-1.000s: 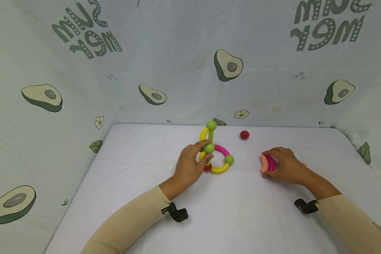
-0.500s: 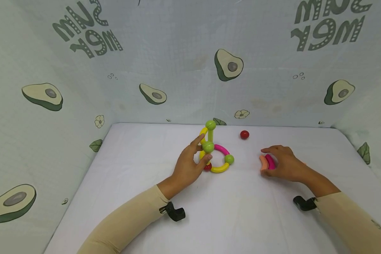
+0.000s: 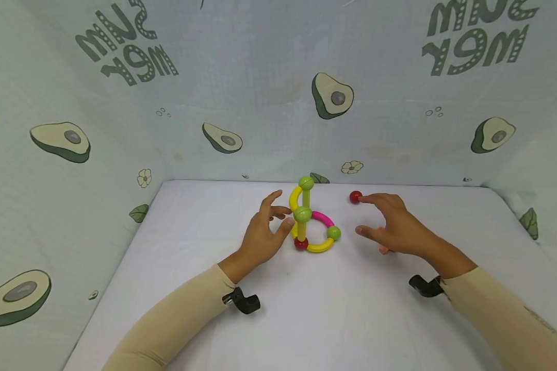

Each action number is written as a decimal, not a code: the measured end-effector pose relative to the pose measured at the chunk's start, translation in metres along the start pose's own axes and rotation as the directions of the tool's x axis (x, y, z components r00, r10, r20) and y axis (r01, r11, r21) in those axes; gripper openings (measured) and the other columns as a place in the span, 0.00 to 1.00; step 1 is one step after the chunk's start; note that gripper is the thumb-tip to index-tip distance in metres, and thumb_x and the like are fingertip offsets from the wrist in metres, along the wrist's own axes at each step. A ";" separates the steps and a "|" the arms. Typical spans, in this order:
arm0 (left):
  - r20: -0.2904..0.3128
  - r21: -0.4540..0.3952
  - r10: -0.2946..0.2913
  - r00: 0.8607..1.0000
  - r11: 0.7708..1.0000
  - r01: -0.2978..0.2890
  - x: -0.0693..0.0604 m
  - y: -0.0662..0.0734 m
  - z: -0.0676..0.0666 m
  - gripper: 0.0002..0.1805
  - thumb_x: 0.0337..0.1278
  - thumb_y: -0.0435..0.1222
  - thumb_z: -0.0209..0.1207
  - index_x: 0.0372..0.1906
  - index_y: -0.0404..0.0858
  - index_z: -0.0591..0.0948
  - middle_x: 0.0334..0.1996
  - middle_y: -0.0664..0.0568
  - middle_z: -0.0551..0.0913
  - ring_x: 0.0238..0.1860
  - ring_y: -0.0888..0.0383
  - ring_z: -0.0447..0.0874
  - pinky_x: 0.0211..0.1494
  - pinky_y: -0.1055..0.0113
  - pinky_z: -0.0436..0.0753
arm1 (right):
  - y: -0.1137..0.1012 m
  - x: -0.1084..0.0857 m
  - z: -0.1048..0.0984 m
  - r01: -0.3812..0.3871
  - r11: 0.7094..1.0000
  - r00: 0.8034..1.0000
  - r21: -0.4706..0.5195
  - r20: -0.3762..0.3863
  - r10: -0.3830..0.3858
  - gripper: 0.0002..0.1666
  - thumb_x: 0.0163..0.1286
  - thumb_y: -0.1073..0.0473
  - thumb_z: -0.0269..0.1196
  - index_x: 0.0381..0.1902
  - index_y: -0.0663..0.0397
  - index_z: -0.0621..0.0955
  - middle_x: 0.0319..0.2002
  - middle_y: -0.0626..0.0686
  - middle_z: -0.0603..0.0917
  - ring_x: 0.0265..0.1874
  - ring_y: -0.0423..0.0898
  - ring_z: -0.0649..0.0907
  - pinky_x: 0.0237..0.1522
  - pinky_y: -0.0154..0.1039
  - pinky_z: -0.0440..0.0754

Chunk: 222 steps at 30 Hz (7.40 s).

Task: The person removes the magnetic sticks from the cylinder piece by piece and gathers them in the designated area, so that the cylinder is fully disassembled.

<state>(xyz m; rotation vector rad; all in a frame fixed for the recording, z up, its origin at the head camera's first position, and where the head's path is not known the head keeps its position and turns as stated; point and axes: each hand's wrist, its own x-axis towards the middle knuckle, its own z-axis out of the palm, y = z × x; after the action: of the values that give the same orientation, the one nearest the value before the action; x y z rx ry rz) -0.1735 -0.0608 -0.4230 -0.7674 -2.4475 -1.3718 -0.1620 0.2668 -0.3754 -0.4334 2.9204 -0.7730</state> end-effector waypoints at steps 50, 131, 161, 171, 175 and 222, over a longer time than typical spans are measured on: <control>0.372 0.026 0.131 0.919 0.988 -0.152 0.045 -0.018 -0.026 0.19 0.75 0.40 0.59 0.66 0.47 0.79 0.78 0.52 0.60 0.77 0.53 0.54 0.75 0.46 0.61 | -0.085 0.069 0.011 0.237 0.967 0.971 -0.088 0.051 -0.233 0.55 0.67 0.28 0.63 0.81 0.48 0.60 0.81 0.52 0.56 0.79 0.59 0.52 0.65 0.74 0.63; 0.304 0.144 0.051 0.951 0.985 -0.098 0.014 -0.049 -0.066 0.29 0.60 0.39 0.70 0.66 0.44 0.75 0.66 0.54 0.74 0.69 0.55 0.63 0.69 0.53 0.70 | -0.096 0.067 0.019 0.237 0.970 0.971 -0.052 -0.021 -0.238 0.41 0.73 0.37 0.63 0.76 0.49 0.69 0.77 0.50 0.66 0.77 0.54 0.59 0.68 0.64 0.67; 0.316 0.207 -0.169 0.934 0.973 0.106 -0.026 -0.089 -0.103 0.33 0.52 0.36 0.74 0.66 0.42 0.77 0.65 0.53 0.75 0.68 0.50 0.68 0.68 0.49 0.73 | -0.090 0.061 0.019 0.252 0.967 0.967 -0.029 -0.019 -0.253 0.44 0.72 0.35 0.62 0.77 0.47 0.67 0.78 0.49 0.63 0.77 0.54 0.57 0.66 0.65 0.69; 0.301 0.248 -0.212 0.930 0.959 0.138 -0.033 -0.099 -0.111 0.34 0.52 0.36 0.73 0.67 0.40 0.76 0.65 0.51 0.75 0.70 0.49 0.65 0.72 0.49 0.68 | -0.090 0.061 0.020 0.254 0.967 0.967 -0.025 -0.018 -0.254 0.44 0.72 0.35 0.63 0.78 0.47 0.66 0.78 0.50 0.62 0.77 0.55 0.57 0.67 0.65 0.67; 0.301 0.259 -0.213 0.930 0.956 0.136 -0.035 -0.103 -0.112 0.34 0.52 0.36 0.73 0.66 0.38 0.76 0.64 0.51 0.77 0.70 0.49 0.65 0.73 0.49 0.67 | -0.089 0.062 0.020 0.252 0.967 0.968 -0.026 -0.016 -0.252 0.45 0.71 0.34 0.63 0.78 0.47 0.66 0.78 0.50 0.62 0.77 0.55 0.57 0.67 0.66 0.67; 0.321 0.331 -0.255 0.912 0.933 0.145 -0.035 -0.107 -0.117 0.39 0.54 0.37 0.71 0.72 0.37 0.71 0.67 0.43 0.74 0.72 0.42 0.61 0.73 0.42 0.61 | -0.089 0.061 0.019 0.164 0.985 0.984 -0.050 -0.069 -0.167 0.54 0.63 0.28 0.67 0.77 0.50 0.64 0.76 0.51 0.64 0.77 0.56 0.58 0.67 0.66 0.68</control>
<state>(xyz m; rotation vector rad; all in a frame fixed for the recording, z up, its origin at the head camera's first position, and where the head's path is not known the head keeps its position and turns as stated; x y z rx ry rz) -0.2086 -0.2165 -0.4526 -0.7609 -3.0058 -0.9405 -0.1952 0.1659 -0.3486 -0.6738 3.0033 -0.7594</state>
